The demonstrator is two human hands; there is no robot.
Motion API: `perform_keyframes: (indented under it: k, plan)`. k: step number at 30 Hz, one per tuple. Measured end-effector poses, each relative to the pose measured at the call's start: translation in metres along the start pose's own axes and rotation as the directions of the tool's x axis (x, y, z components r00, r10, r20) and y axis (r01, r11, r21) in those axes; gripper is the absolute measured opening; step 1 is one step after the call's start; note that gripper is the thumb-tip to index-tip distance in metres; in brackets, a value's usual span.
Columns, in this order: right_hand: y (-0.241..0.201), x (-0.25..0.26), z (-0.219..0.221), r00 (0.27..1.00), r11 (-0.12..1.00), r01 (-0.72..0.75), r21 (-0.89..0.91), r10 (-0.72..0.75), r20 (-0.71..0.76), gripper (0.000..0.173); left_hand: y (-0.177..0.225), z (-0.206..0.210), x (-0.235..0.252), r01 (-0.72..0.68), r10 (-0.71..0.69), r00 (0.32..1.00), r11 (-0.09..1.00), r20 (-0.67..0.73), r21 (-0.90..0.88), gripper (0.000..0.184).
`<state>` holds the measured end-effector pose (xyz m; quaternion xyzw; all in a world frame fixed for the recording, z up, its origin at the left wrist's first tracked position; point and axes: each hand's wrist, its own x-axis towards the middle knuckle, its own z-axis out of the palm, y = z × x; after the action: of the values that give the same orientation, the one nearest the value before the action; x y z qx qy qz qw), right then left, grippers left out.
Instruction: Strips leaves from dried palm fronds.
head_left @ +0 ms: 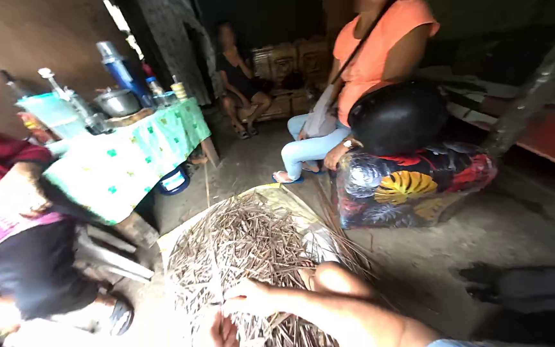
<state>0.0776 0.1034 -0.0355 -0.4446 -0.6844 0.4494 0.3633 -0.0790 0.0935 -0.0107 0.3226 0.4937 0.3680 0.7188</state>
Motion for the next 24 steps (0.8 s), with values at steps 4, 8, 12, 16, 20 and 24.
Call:
perform_keyframes:
  k: [4,8,12,16,20,24]
  plan:
    - [-0.006,-0.002,-0.006,0.998,0.985,-0.019,-0.170,0.027,0.048,0.035,-0.011,-0.021,0.008,0.089,-0.057,0.983,0.979,0.173,-0.182,0.048]
    - [-0.002,0.001,-0.014,0.999,0.950,0.033,-0.310,-0.024,0.033,0.034,-0.013,-0.025,0.009,0.122,-0.060,0.959,0.969,0.275,-0.214,0.049]
    - [-0.006,0.000,-0.017,0.997,0.925,0.071,-0.373,-0.075,0.002,0.032,-0.005,-0.016,-0.002,0.148,-0.086,0.964,0.960,0.250,-0.238,0.045]
    - [0.002,0.002,-0.018,0.971,0.887,0.123,-0.445,-0.200,-0.131,0.030,-0.005,-0.018,-0.007,0.258,-0.147,0.926,0.919,0.347,-0.300,0.045]
    - [0.007,0.011,-0.036,0.968,0.929,0.027,-0.369,-0.117,-0.224,0.037,-0.009,-0.014,-0.014,0.284,-0.168,0.912,0.916,0.373,-0.282,0.044]
    - [0.006,0.017,-0.041,0.963,0.953,-0.072,-0.296,-0.010,-0.268,0.039,-0.010,-0.014,-0.012,0.262,-0.163,0.921,0.931,0.354,-0.253,0.045]
